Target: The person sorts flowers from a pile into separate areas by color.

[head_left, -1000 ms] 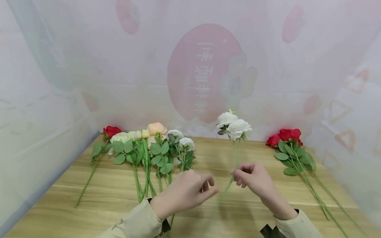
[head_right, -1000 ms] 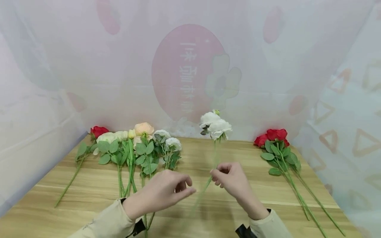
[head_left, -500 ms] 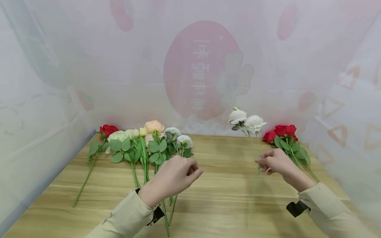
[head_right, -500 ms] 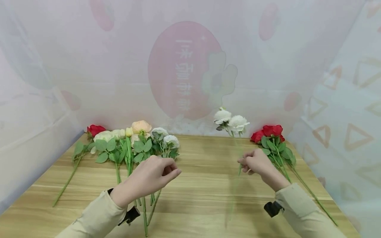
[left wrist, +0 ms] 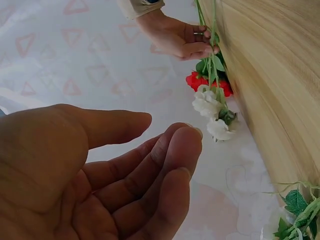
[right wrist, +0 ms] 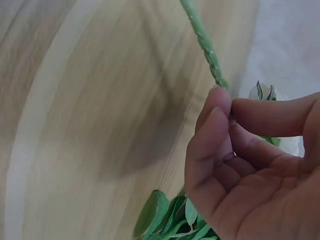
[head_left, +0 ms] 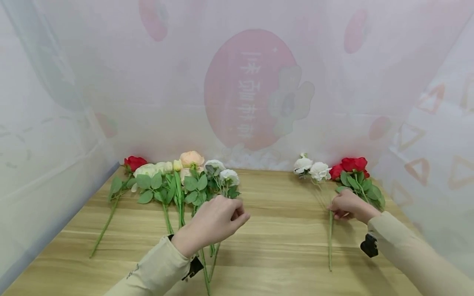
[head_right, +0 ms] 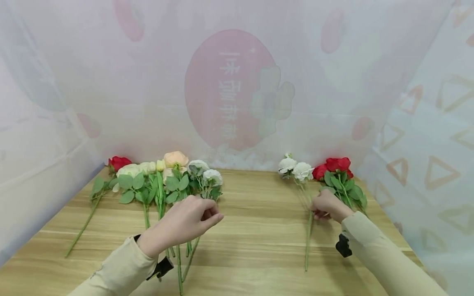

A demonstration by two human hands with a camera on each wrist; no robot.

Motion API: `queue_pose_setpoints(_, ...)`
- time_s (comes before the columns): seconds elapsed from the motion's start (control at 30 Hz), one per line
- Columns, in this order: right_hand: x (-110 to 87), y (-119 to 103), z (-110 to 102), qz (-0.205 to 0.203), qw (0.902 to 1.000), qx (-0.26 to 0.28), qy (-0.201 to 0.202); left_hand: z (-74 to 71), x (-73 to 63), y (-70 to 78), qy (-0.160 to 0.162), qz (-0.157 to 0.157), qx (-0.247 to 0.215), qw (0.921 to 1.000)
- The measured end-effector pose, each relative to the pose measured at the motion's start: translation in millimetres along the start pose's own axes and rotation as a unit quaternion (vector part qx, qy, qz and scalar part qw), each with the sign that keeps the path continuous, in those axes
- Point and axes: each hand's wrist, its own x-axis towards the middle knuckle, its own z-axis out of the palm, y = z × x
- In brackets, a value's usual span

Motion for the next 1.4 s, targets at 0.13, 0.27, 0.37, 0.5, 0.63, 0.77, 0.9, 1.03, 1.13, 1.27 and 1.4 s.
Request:
queue_pose_setpoints(0.13,7.7,2,2,0.011,0.999,-0.039,0.019,0.8,-0.8,-0.3,-0.007,-0.004,-0.001,1.0)
queue_pose_setpoints(0.27,11.9,5,1,0.007,0.9953,-0.087,0.041,1.3,-0.9,-0.9,-0.012,-0.006,0.007,0.9999)
queue_pose_setpoints(0.37,13.5,8,1,-0.018,0.9908,-0.123,0.055,1.0,-0.8,-1.9,-0.016,-0.009,0.016,0.9997)
queue_pose_setpoints(0.5,15.3,11,3,-0.059,0.9813,-0.168,0.073,-0.1,-1.0,-4.5,-0.024,-0.015,0.022,0.9994)
queue_pose_setpoints(0.63,13.1,8,3,-0.075,0.9694,-0.214,0.094,-3.1,-1.1,-9.6,-0.031,-0.026,0.026,0.9989)
queue_pose_setpoints(0.77,5.5,0,3,-0.09,0.9603,-0.236,0.119,-9.3,-1.0,-16.9,-0.028,-0.053,0.029,0.9978)
queue_pose_setpoints(0.9,-3.9,-14,2,-0.129,0.9556,-0.227,0.138,-16.8,-0.7,-25.0,-0.024,-0.096,0.02,0.9949)
queue_pose_setpoints(1.03,-12.6,-27,5,-0.152,0.9578,-0.201,0.138,-21.1,1.0,-33.1,-0.036,-0.137,0.008,0.9898)
queue_pose_setpoints(1.13,-21.7,-38,12,-0.161,0.9614,-0.177,0.136,-21.3,1.6,-38.2,-0.05,-0.155,0.004,0.9867)
queue_pose_setpoints(1.27,-37.5,-52,28,-0.187,0.9583,-0.158,0.147,-19.5,1.2,-43.0,-0.067,-0.158,0.007,0.9852)
queue_pose_setpoints(1.4,-53.5,-62,46,-0.209,0.9524,-0.154,0.16,-17.4,0.9,-45.6,-0.074,-0.152,0.012,0.9856)
